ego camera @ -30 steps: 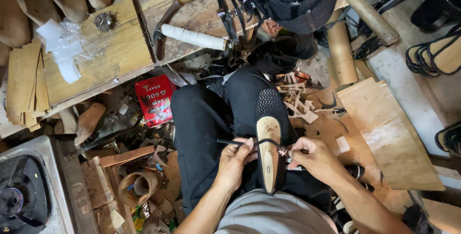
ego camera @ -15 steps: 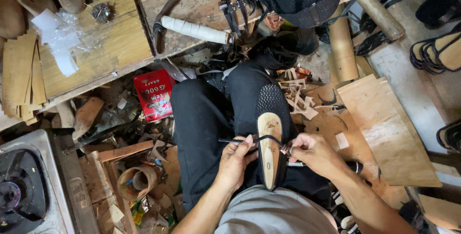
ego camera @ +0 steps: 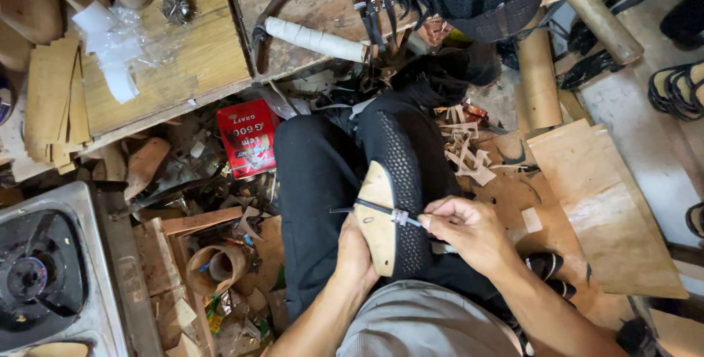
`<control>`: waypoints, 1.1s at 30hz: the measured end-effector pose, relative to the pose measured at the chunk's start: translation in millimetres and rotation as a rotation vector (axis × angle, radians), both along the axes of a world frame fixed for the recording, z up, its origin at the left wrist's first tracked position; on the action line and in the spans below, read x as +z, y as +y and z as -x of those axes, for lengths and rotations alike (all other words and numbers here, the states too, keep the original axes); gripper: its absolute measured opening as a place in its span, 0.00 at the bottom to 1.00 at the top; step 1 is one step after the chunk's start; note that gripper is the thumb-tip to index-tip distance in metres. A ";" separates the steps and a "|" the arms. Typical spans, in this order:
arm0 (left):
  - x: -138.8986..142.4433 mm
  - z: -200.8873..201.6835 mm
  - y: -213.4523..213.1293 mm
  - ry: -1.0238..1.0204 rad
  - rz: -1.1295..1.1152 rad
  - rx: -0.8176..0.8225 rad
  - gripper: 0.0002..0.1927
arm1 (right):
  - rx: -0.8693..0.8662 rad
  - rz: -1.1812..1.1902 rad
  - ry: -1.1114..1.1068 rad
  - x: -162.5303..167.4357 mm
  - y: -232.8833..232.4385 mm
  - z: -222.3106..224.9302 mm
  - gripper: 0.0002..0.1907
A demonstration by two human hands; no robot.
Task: The person trims the edges of a black sandal sole with a knife, then uses a hammer to press the sole onto a wooden insole. They attach a black strap to the sandal and continue hammering to secure the components.
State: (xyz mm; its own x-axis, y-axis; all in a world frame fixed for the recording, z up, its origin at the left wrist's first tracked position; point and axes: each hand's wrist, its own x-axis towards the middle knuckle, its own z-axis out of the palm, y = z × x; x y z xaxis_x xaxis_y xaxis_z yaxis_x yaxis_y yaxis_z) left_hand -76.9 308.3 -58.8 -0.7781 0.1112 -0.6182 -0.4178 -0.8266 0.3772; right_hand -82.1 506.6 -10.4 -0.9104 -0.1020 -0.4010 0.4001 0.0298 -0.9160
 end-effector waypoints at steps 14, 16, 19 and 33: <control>67.6 32.1 -14.6 0.122 -0.156 0.050 0.22 | 0.389 0.338 0.063 72.1 -29.3 34.0 0.07; 76.2 32.6 -14.6 0.026 -0.160 0.066 0.26 | 0.431 0.365 0.056 80.0 -32.1 37.0 0.07; 82.3 32.6 -13.2 0.023 -0.142 0.113 0.26 | 0.488 0.313 0.062 88.0 -33.6 41.9 0.08; 50.3 21.2 -8.3 -0.024 -0.117 0.185 0.24 | 0.576 0.272 0.009 94.1 -25.1 56.7 0.11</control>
State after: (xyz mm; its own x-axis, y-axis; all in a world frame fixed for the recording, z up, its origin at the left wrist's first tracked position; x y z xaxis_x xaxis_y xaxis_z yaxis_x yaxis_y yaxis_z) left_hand -98.0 299.9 -8.5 -0.7770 0.0404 -0.6283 -0.2629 -0.9276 0.2655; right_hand -138.8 481.6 83.7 -0.6821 -0.6739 -0.2839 0.3814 0.0034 -0.9244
